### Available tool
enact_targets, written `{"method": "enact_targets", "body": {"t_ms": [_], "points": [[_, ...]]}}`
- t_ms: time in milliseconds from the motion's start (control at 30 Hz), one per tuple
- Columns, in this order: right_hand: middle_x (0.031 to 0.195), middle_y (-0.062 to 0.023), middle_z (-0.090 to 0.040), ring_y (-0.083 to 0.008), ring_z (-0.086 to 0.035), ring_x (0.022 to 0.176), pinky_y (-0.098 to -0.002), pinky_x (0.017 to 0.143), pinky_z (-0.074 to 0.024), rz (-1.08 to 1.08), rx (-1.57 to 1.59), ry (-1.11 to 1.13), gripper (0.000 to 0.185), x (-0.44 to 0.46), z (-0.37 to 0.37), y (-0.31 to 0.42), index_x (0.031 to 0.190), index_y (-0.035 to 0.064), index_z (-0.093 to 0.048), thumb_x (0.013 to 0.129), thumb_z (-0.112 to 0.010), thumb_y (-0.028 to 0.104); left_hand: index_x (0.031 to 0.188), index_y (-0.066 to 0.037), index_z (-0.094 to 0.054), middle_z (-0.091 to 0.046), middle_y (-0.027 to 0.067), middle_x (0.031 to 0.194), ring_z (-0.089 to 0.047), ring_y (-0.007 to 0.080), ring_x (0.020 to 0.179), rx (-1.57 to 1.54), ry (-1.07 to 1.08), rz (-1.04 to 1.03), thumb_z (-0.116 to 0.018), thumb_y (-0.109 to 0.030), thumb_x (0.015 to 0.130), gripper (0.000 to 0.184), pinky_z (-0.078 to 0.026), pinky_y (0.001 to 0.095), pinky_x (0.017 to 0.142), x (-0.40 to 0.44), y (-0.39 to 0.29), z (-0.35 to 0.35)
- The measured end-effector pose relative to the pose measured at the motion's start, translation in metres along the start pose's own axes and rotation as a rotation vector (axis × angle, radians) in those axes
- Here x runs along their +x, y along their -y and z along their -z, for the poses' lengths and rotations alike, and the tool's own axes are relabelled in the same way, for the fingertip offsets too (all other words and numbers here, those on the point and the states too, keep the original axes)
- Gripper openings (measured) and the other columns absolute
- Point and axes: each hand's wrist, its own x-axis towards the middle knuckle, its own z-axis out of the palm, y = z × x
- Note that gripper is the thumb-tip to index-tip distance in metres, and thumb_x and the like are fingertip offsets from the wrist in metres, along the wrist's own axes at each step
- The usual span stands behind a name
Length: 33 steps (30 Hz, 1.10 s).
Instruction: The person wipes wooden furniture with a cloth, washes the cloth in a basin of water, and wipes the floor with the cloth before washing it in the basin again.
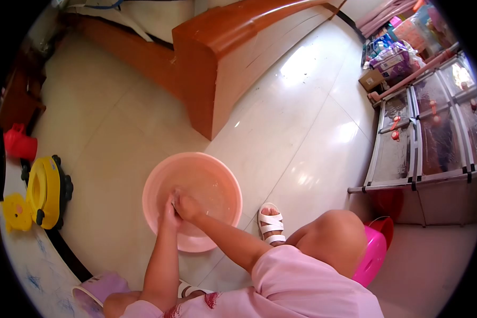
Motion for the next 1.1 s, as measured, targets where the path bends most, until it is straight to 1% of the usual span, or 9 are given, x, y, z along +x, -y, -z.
{"method": "enact_targets", "body": {"t_ms": [67,200,267,400,533,700,900,967,1100], "points": [[0.113,-0.0247,-0.057,-0.0378,-0.057,0.102,-0.0449,0.088,-0.0433,-0.06,0.161,0.062,0.045,-0.008,-0.001,0.021,0.123,0.0009,-0.046,0.086,-0.049,0.026,0.124,-0.01,-0.05,-0.057,0.0007,0.11,-0.053,0.0151,0.102,0.071,0.272,-0.094,-0.035,-0.04,0.097,0.043,-0.046,0.0328,0.085,0.021,0.0,0.024],[0.099,-0.0233,-0.061,-0.036,-0.061,0.088,-0.0451,0.077,-0.0455,0.077,-0.184,-0.141,0.033,0.011,0.005,0.013,0.106,0.0015,-0.056,0.081,-0.055,0.021,0.12,-0.008,-0.054,-0.06,0.0005,0.106,-0.056,0.0156,0.096,0.106,0.011,-0.003,-0.045,-0.028,0.095,0.034,-0.047,0.0308,0.081,-0.018,-0.005,-0.015],[0.085,-0.0216,-0.064,-0.0327,-0.063,0.077,-0.0441,0.064,-0.0471,0.167,-0.512,0.155,0.015,0.03,0.046,-0.005,0.085,0.001,-0.064,0.074,-0.061,0.011,0.111,-0.007,-0.06,-0.064,0.0048,0.1,-0.061,0.0183,0.091,0.577,0.03,-0.379,-0.057,-0.012,0.087,0.025,-0.048,0.0295,0.078,-0.026,0.0,-0.02],[0.087,-0.0204,-0.063,-0.0309,-0.061,0.088,-0.0416,0.073,-0.0462,0.027,-0.079,-0.081,0.012,0.019,0.055,-0.018,0.083,0.0014,-0.064,0.074,-0.059,0.008,0.103,-0.006,-0.062,-0.065,0.0076,0.088,-0.061,0.0145,0.076,1.247,-0.19,-0.676,-0.071,-0.011,0.073,0.031,-0.049,0.0278,0.068,-0.047,-0.011,-0.019],[0.085,-0.0198,-0.064,-0.0328,-0.059,0.09,-0.0425,0.076,-0.0447,-0.053,-0.089,-0.44,0.014,0.031,0.02,-0.054,0.085,0.0029,-0.063,0.082,-0.053,0.012,0.102,-0.008,-0.064,-0.065,0.0049,0.087,-0.061,0.0161,0.074,1.257,-0.495,-0.403,-0.069,-0.024,0.078,0.03,-0.049,0.0292,0.068,-0.063,-0.027,-0.03],[0.089,-0.0215,-0.063,-0.0362,-0.06,0.085,-0.0436,0.073,-0.0449,0.097,0.086,-0.181,0.023,0.025,-0.018,-0.057,0.094,0.0013,-0.06,0.089,-0.047,0.019,0.116,-0.014,-0.057,-0.06,0.0028,0.107,-0.058,0.0177,0.093,0.023,-0.047,-0.052,-0.055,-0.034,0.09,0.032,-0.049,0.033,0.078,-0.025,-0.002,-0.018],[0.078,-0.023,-0.063,-0.0411,-0.062,0.073,-0.0473,0.067,-0.0478,0.495,0.003,-0.389,0.025,-0.003,-0.009,0.011,0.096,-0.0001,-0.059,0.088,-0.048,0.021,0.123,-0.011,-0.052,-0.057,0.0028,0.105,-0.055,0.0153,0.095,-0.027,-0.008,-0.114,-0.044,-0.027,0.095,0.033,-0.048,0.0298,0.079,-0.012,-0.002,-0.021],[0.08,-0.0228,-0.064,-0.0406,-0.062,0.074,-0.0477,0.067,-0.0483,-0.071,-0.212,-0.075,0.026,0.008,0.009,0.016,0.098,-0.0001,-0.06,0.087,-0.049,0.02,0.115,-0.007,-0.058,-0.06,0.0037,0.101,-0.056,0.0148,0.091,0.11,-0.068,-0.105,-0.045,-0.024,0.095,0.03,-0.048,0.0279,0.079,-0.05,-0.018,-0.049],[0.087,-0.022,-0.064,-0.0391,-0.062,0.082,-0.0459,0.071,-0.0493,-0.034,-0.185,-0.106,0.029,0.002,0.038,0.026,0.102,0.0008,-0.06,0.087,-0.048,0.023,0.109,-0.002,-0.063,-0.064,0.0039,0.099,-0.059,0.0114,0.087,0.482,-0.125,-0.285,-0.055,-0.013,0.089,0.024,-0.046,0.021,0.075,-0.038,-0.013,-0.023]]}}
